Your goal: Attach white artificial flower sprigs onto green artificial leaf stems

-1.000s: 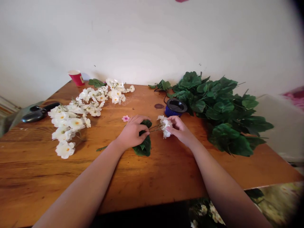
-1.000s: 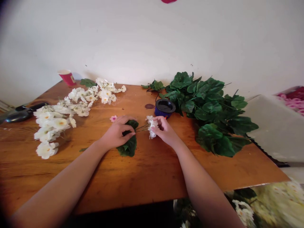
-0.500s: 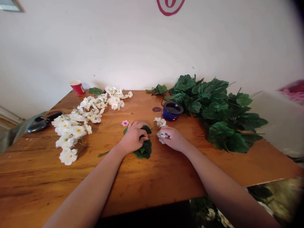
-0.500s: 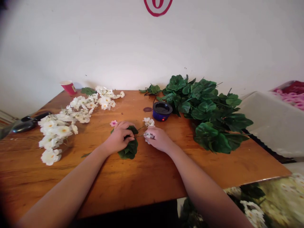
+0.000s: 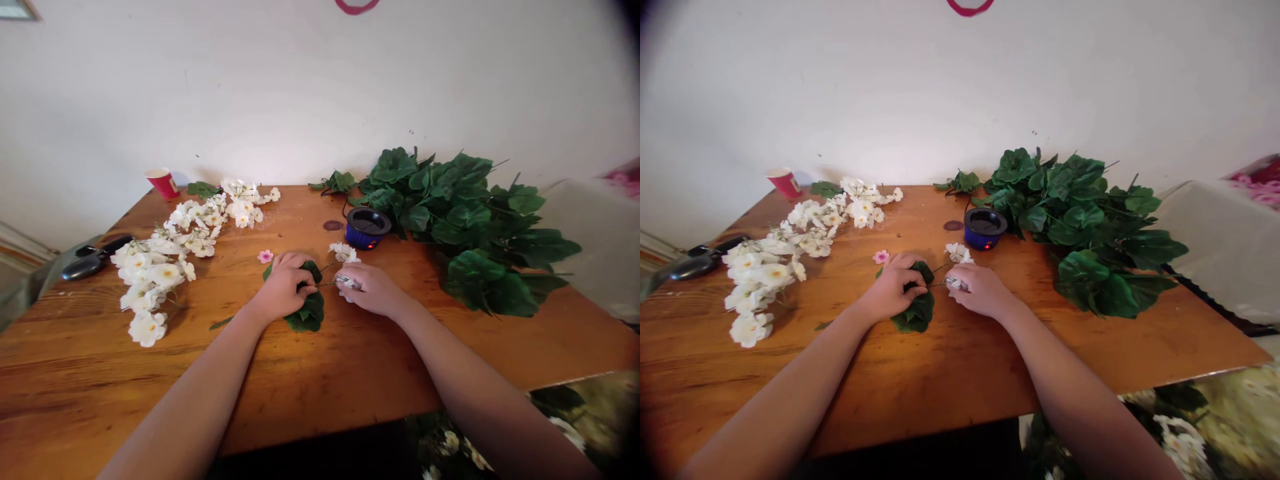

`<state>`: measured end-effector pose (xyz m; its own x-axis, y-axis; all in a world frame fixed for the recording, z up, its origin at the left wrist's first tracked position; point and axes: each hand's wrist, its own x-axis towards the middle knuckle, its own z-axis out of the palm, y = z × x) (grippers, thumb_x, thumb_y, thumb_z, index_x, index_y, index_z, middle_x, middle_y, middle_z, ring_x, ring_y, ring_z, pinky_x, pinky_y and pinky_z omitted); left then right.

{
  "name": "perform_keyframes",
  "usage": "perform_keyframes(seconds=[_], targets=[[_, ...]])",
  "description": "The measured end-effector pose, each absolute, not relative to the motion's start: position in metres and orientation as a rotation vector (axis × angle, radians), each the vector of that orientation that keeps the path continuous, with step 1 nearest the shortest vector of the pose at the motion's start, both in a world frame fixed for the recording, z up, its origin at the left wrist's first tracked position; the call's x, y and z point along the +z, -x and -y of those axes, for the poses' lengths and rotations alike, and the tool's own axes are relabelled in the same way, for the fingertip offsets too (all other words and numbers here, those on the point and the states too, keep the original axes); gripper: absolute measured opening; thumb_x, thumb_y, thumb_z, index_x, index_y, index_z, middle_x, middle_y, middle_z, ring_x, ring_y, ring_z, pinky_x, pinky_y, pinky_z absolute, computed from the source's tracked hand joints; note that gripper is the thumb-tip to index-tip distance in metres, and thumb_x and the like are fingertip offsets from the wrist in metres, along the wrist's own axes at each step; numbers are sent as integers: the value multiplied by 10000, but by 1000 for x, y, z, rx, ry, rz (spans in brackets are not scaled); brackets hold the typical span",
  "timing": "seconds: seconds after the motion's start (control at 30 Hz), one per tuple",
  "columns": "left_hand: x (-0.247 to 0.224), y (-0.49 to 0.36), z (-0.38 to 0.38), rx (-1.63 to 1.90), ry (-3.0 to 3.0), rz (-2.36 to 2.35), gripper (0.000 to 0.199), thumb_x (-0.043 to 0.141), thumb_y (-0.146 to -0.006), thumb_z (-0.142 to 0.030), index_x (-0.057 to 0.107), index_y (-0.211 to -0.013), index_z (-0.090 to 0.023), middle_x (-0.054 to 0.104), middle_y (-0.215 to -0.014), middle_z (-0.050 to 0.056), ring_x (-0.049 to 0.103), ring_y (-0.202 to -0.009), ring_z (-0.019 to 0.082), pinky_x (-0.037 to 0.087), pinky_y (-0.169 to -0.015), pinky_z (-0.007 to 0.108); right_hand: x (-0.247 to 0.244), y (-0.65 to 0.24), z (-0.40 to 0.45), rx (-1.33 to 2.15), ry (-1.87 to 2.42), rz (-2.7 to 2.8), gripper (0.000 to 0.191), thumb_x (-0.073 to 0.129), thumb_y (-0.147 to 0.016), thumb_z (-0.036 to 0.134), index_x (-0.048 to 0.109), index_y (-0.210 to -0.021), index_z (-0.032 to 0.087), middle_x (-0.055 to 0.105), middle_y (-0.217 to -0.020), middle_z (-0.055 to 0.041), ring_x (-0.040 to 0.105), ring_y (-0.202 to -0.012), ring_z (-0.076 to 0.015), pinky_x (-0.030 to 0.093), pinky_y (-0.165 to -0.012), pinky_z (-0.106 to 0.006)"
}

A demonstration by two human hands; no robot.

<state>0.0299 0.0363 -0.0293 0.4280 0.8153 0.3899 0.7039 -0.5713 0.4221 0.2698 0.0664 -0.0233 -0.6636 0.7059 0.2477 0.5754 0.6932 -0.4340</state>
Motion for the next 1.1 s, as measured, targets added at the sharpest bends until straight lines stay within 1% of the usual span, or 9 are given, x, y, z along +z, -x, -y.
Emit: perform_keyframes(seconds=[0.2, 0.43, 0.63, 0.73, 0.83, 0.93, 0.97, 1.03, 1.1], targets=[[-29, -31, -36, 799, -2488, -1349, 86, 655, -787, -160, 693, -737, -218, 635, -1070, 26, 505, -1086, 241, 320, -971, 428, -34, -267, -70, 423, 867, 2535, 123, 519, -833, 104, 589, -829, 206, 646, -838, -38, 576, -794, -185, 431, -753, -297], [-30, -31, -39, 800, -2467, -1313, 118, 645, -758, -109, 670, -710, -214, 664, -1089, -5, 513, -1111, 231, 291, -987, 427, -41, -263, -64, 292, 908, 2513, 139, 504, -785, 77, 560, -823, 199, 610, -806, -40, 539, -753, -186, 397, -705, -289], [-32, -30, -40, 798, -2480, -1276, 139, 633, -753, -83, 655, -700, -210, 690, -1061, -17, 520, -1128, 230, 278, -1012, 438, -44, -259, -64, 271, 922, 2479, 140, 509, -765, 69, 541, -806, 199, 594, -775, -33, 534, -719, -174, 381, -675, -275], [-30, -31, -38, 822, -2461, -1277, 106, 651, -783, -139, 672, -717, -220, 685, -1042, -1, 533, -1116, 236, 289, -1030, 449, -41, -260, -64, 263, 947, 2475, 153, 512, -760, 68, 560, -821, 200, 617, -790, -37, 558, -739, -183, 393, -679, -279], [-22, -28, -36, 960, -2355, -1284, 63, 658, -834, -270, 704, -809, -234, 659, -1110, 37, 550, -1124, 242, 335, -1039, 437, -33, -263, -62, 265, 970, 2386, 182, 527, -771, 78, 602, -879, 203, 662, -886, -52, 599, -801, -196, 426, -713, -290], [-15, -20, -38, 1288, -2104, -1324, 185, 630, -866, -376, 673, -964, -225, 610, -1241, 71, 562, -1157, 227, 407, -1011, 379, -26, -269, -61, 239, 964, 2266, 247, 542, -770, 75, 638, -948, 217, 674, -1000, -61, 627, -883, -204, 459, -753, -293], [-14, -16, -40, 1399, -1989, -1386, 225, 618, -870, -398, 652, -1004, -221, 610, -1242, 76, 580, -1130, 219, 431, -981, 362, -24, -271, -60, 232, 959, 2244, 270, 545, -767, 71, 646, -968, 221, 672, -1016, -61, 630, -897, -205, 467, -758, -293], [-14, -7, -44, 1504, -1752, -1596, 270, 602, -867, -419, 622, -1038, -211, 654, -1125, 72, 625, -983, 201, 473, -876, 334, -21, -276, -61, 223, 935, 2249, 291, 554, -764, 70, 658, -988, 222, 667, -1017, -61, 632, -891, -204, 477, -754, -296], [-15, 0, -48, 1370, -1617, -1796, 272, 614, -840, -417, 626, -1010, -205, 675, -909, 38, 623, -794, 184, 471, -742, 303, -18, -280, -62, 213, 879, 2309, 256, 572, -772, 84, 671, -964, 220, 667, -989, -62, 629, -878, -205, 480, -758, -304]])
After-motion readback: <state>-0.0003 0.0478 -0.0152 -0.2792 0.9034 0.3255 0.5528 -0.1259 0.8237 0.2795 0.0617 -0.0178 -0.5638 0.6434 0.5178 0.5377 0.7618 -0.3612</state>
